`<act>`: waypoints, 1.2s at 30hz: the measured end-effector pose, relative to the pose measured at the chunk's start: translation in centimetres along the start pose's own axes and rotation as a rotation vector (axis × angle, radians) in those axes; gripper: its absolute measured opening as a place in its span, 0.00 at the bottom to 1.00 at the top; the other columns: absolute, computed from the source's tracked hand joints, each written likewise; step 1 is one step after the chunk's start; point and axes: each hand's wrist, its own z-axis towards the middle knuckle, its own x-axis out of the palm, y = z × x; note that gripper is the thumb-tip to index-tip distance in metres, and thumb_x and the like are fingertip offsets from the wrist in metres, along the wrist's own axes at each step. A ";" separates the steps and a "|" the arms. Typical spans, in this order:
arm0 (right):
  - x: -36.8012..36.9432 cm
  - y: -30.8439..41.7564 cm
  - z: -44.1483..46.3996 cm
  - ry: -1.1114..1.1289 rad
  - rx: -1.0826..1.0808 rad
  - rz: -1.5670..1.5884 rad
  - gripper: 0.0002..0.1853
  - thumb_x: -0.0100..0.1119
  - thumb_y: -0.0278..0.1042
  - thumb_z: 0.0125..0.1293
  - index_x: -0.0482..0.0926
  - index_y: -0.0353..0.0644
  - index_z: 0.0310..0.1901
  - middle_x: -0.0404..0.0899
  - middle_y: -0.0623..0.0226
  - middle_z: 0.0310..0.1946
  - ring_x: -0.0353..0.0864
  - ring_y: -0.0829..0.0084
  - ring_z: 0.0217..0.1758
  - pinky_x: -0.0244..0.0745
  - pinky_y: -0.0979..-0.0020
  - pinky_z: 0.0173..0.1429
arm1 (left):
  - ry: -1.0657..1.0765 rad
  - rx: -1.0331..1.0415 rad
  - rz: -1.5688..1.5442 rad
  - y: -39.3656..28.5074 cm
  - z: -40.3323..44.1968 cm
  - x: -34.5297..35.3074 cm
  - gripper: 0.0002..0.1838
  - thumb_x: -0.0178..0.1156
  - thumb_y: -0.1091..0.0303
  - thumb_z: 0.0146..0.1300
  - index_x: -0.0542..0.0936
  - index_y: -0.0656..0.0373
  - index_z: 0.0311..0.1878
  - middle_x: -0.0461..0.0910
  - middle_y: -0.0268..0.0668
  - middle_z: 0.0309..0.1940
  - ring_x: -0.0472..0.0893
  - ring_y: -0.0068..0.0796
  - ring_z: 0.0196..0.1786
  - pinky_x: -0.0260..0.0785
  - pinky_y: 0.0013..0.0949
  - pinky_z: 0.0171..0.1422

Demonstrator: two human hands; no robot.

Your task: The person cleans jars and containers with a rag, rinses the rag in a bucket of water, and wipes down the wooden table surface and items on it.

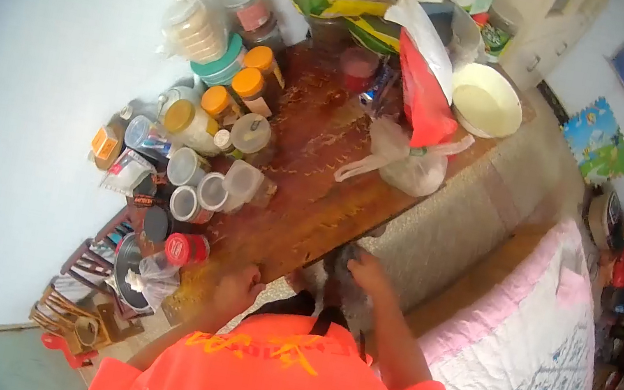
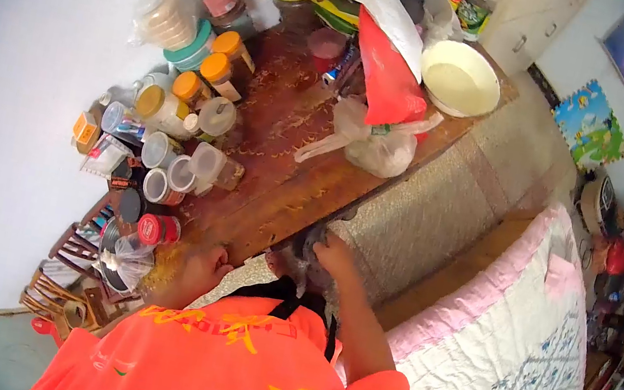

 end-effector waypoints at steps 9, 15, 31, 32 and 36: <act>-2.1 14.2 -0.3 -0.171 -0.684 -0.240 0.21 0.53 0.31 0.59 0.78 0.46 0.56 0.77 0.56 0.55 0.74 0.54 0.61 0.67 0.58 0.65 | -0.146 0.107 -0.039 0.7 -0.5 0.9 0.12 0.66 0.66 0.54 0.74 0.59 0.36 0.78 0.47 0.30 0.80 0.52 0.37 0.70 0.48 0.39; 6.0 10.6 0.8 -0.187 -1.080 -0.892 0.23 0.57 0.34 0.58 0.77 0.47 0.58 0.72 0.63 0.62 0.65 0.51 0.69 0.56 0.43 0.71 | -0.254 0.066 -0.052 1.7 -1.1 3.4 0.12 0.63 0.64 0.56 0.74 0.58 0.40 0.78 0.46 0.35 0.79 0.51 0.41 0.72 0.49 0.43; 3.7 7.4 1.4 -0.179 -1.096 -0.774 0.26 0.53 0.28 0.58 0.76 0.47 0.61 0.73 0.60 0.63 0.66 0.51 0.69 0.54 0.44 0.72 | 0.003 -0.301 -0.261 10.1 -17.9 3.0 0.07 0.59 0.63 0.61 0.78 0.55 0.36 0.79 0.42 0.31 0.80 0.50 0.41 0.71 0.46 0.46; 4.1 7.2 0.7 -0.203 -1.053 -0.753 0.26 0.52 0.28 0.58 0.76 0.46 0.60 0.73 0.59 0.62 0.66 0.50 0.69 0.55 0.46 0.72 | -0.001 -0.309 -0.271 11.0 -18.8 3.5 0.07 0.59 0.63 0.61 0.78 0.55 0.36 0.79 0.42 0.31 0.80 0.50 0.41 0.71 0.46 0.46; 12.2 6.8 -6.5 0.135 -1.168 -0.784 0.26 0.53 0.24 0.57 0.77 0.45 0.60 0.74 0.57 0.61 0.65 0.49 0.69 0.57 0.49 0.72 | -0.021 -0.314 -0.387 13.4 -21.9 3.9 0.10 0.61 0.62 0.61 0.79 0.55 0.42 0.82 0.41 0.36 0.82 0.44 0.41 0.73 0.42 0.45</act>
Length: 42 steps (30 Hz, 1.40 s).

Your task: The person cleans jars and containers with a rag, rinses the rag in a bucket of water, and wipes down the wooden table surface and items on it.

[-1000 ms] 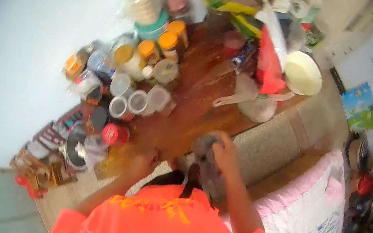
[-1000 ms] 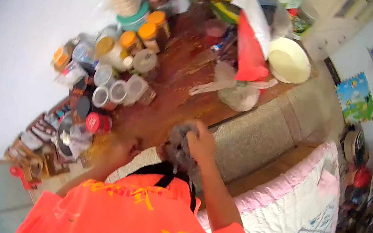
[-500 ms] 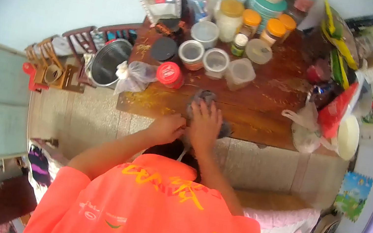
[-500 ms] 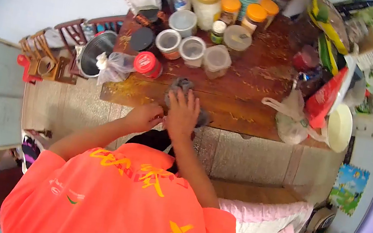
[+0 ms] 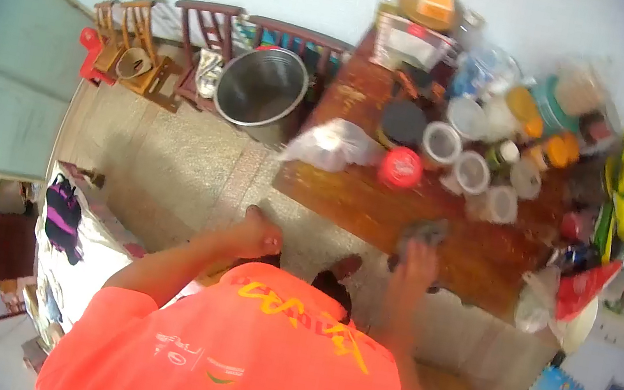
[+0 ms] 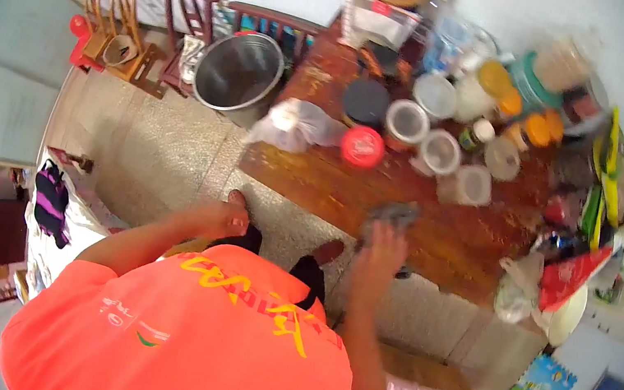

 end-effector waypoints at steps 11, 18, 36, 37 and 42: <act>13.9 27.4 6.2 0.712 0.902 1.479 0.19 0.48 0.36 0.74 0.72 0.42 0.63 0.76 0.63 0.58 0.73 0.64 0.64 0.66 0.58 0.68 | -0.249 -0.171 -0.881 13.5 -6.2 -6.6 0.25 0.62 0.59 0.63 0.74 0.56 0.62 0.80 0.41 0.45 0.79 0.28 0.45 0.73 0.36 0.44; 17.4 34.9 12.0 0.744 0.760 1.900 0.21 0.47 0.42 0.75 0.70 0.41 0.63 0.76 0.62 0.60 0.73 0.62 0.64 0.65 0.57 0.70 | -0.322 -0.164 -1.665 15.9 -8.4 -13.4 0.20 0.62 0.60 0.65 0.75 0.57 0.58 0.78 0.36 0.43 0.76 0.23 0.38 0.70 0.29 0.40; 31.0 30.5 28.1 0.253 0.570 0.711 0.25 0.55 0.36 0.70 0.69 0.39 0.66 0.75 0.57 0.60 0.75 0.63 0.60 0.68 0.64 0.65 | -0.828 -0.337 -1.096 24.9 7.1 -23.6 0.16 0.59 0.70 0.65 0.71 0.67 0.52 0.76 0.45 0.45 0.81 0.35 0.41 0.79 0.34 0.36; 33.1 29.0 27.7 0.365 0.460 0.333 0.29 0.56 0.40 0.68 0.65 0.40 0.69 0.72 0.55 0.64 0.75 0.59 0.61 0.67 0.60 0.66 | -0.670 -0.413 -0.975 26.9 7.8 -22.4 0.15 0.59 0.67 0.67 0.71 0.63 0.53 0.75 0.40 0.43 0.79 0.30 0.42 0.78 0.32 0.45; 40.8 25.3 26.8 0.683 0.620 0.229 0.32 0.58 0.43 0.63 0.65 0.46 0.69 0.69 0.50 0.64 0.70 0.49 0.66 0.64 0.56 0.69 | -0.301 -0.480 -1.045 28.2 8.6 -22.0 0.14 0.62 0.67 0.65 0.75 0.62 0.50 0.77 0.35 0.39 0.78 0.24 0.41 0.74 0.30 0.45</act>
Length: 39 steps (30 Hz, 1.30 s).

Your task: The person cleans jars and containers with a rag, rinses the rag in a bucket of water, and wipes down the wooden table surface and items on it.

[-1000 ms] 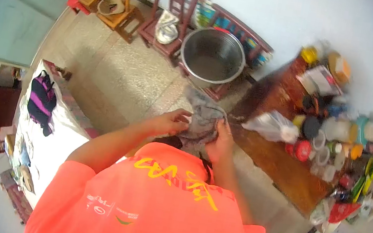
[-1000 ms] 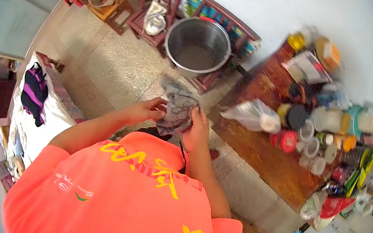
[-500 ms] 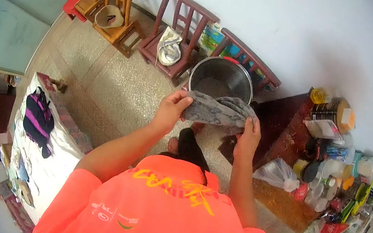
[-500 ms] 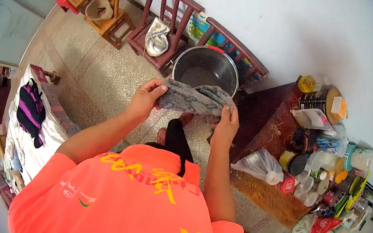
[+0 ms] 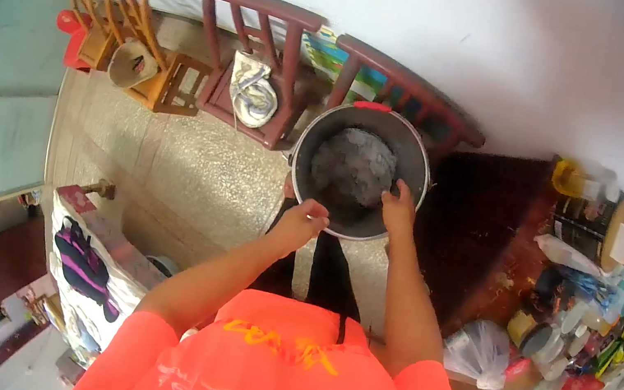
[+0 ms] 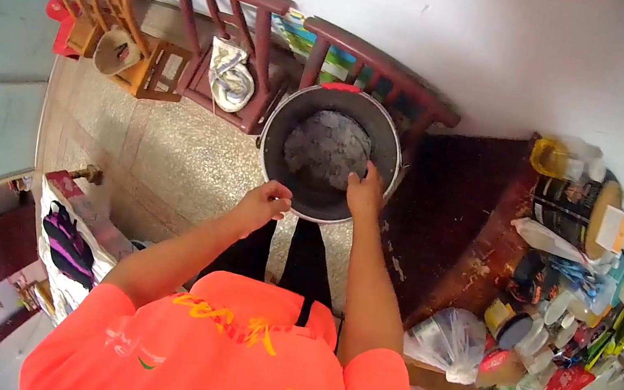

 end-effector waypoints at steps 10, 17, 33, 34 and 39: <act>9.4 -2.4 10.7 -0.072 -0.038 -0.183 0.33 0.57 0.33 0.62 0.62 0.50 0.70 0.62 0.52 0.69 0.72 0.47 0.63 0.70 0.55 0.65 | 0.231 -0.132 -0.080 1.0 8.3 -1.3 0.11 0.59 0.68 0.68 0.75 0.59 0.50 0.76 0.32 0.43 0.78 0.24 0.47 0.74 0.30 0.51; 16.9 -4.7 12.3 0.229 0.080 -0.572 0.26 0.55 0.36 0.63 0.69 0.50 0.64 0.72 0.54 0.62 0.77 0.47 0.60 0.74 0.49 0.59 | 0.237 -0.217 -0.066 2.0 10.9 -1.3 0.14 0.59 0.63 0.69 0.75 0.60 0.52 0.76 0.34 0.48 0.79 0.27 0.49 0.73 0.32 0.54; 6.3 5.5 -5.3 0.078 -0.475 0.300 0.16 0.70 0.39 0.49 0.76 0.40 0.35 0.71 0.57 0.40 0.74 0.53 0.44 0.73 0.56 0.44 | 0.036 -0.348 -0.677 2.3 18.9 0.2 0.30 0.63 0.50 0.64 0.71 0.55 0.64 0.77 0.38 0.54 0.78 0.35 0.52 0.71 0.37 0.58; 6.9 5.8 -5.7 0.082 -0.468 0.305 0.16 0.70 0.39 0.49 0.76 0.40 0.35 0.71 0.57 0.40 0.74 0.53 0.44 0.73 0.56 0.44 | -0.031 -0.310 -0.539 4.4 19.8 -0.1 0.29 0.64 0.51 0.63 0.72 0.56 0.62 0.78 0.38 0.53 0.79 0.34 0.51 0.72 0.36 0.56; 10.3 6.9 -5.2 -0.201 -0.388 0.249 0.14 0.66 0.43 0.57 0.78 0.41 0.28 0.74 0.61 0.33 0.78 0.55 0.38 0.74 0.57 0.39 | -0.032 -0.266 -0.495 3.0 18.2 0.6 0.26 0.64 0.49 0.64 0.77 0.59 0.55 0.80 0.37 0.47 0.80 0.31 0.46 0.74 0.33 0.52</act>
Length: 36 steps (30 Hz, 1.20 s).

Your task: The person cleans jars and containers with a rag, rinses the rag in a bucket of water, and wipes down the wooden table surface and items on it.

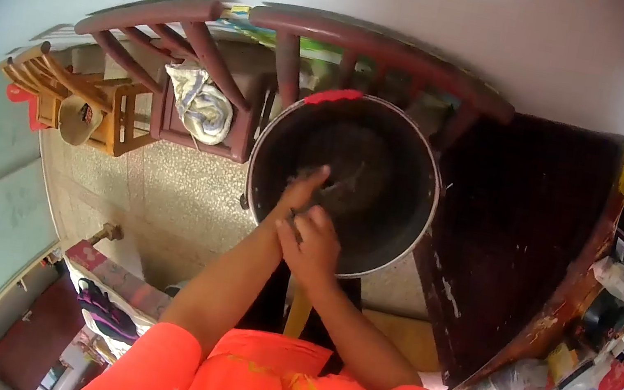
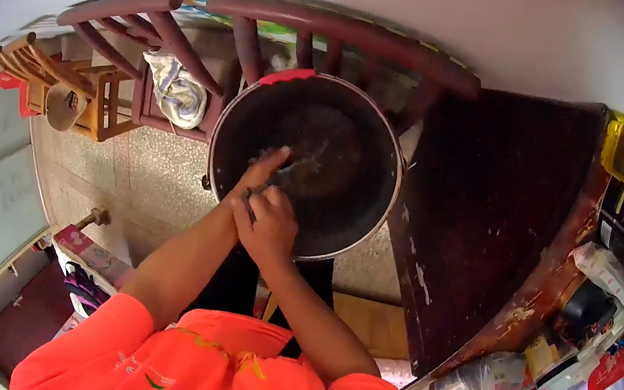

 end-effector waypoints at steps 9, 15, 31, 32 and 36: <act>2.4 -4.3 5.9 0.001 0.393 -0.095 0.21 0.58 0.51 0.62 0.79 0.38 0.24 0.81 0.51 0.30 0.80 0.45 0.35 0.74 0.50 0.38 | -0.142 -0.036 0.002 -1.9 -0.8 1.1 0.25 0.56 0.45 0.69 0.80 0.60 0.49 0.81 0.37 0.41 0.79 0.30 0.43 0.72 0.34 0.50; 0.4 -11.9 10.6 0.110 0.564 -0.271 0.22 0.52 0.56 0.64 0.83 0.43 0.34 0.82 0.48 0.37 0.80 0.44 0.42 0.74 0.49 0.48 | -0.143 0.061 -0.100 -0.7 -2.6 3.2 0.23 0.55 0.49 0.70 0.77 0.59 0.55 0.78 0.37 0.51 0.76 0.31 0.50 0.68 0.34 0.56; 4.8 -21.8 9.7 0.062 0.647 -0.161 0.15 0.55 0.32 0.59 0.81 0.43 0.47 0.83 0.58 0.38 0.84 0.58 0.43 0.78 0.62 0.51 | -0.056 -0.258 0.090 -0.7 -0.9 0.5 0.36 0.57 0.46 0.68 0.60 0.54 0.72 0.62 0.44 0.70 0.60 0.54 0.72 0.63 0.59 0.67; 3.8 -19.6 9.7 0.058 0.647 -0.173 0.15 0.55 0.32 0.59 0.81 0.43 0.47 0.83 0.58 0.38 0.84 0.58 0.43 0.78 0.62 0.51 | -0.089 -0.276 0.019 -0.7 -0.4 1.0 0.37 0.55 0.43 0.68 0.60 0.54 0.72 0.61 0.45 0.70 0.61 0.53 0.71 0.62 0.60 0.68; -0.6 -8.5 5.8 0.294 0.307 0.287 0.10 0.49 0.34 0.58 0.79 0.40 0.32 0.81 0.54 0.31 0.82 0.54 0.37 0.74 0.59 0.42 | 0.019 -0.217 -0.168 -1.1 0.6 1.2 0.35 0.53 0.40 0.68 0.63 0.54 0.69 0.69 0.49 0.64 0.75 0.53 0.59 0.74 0.56 0.57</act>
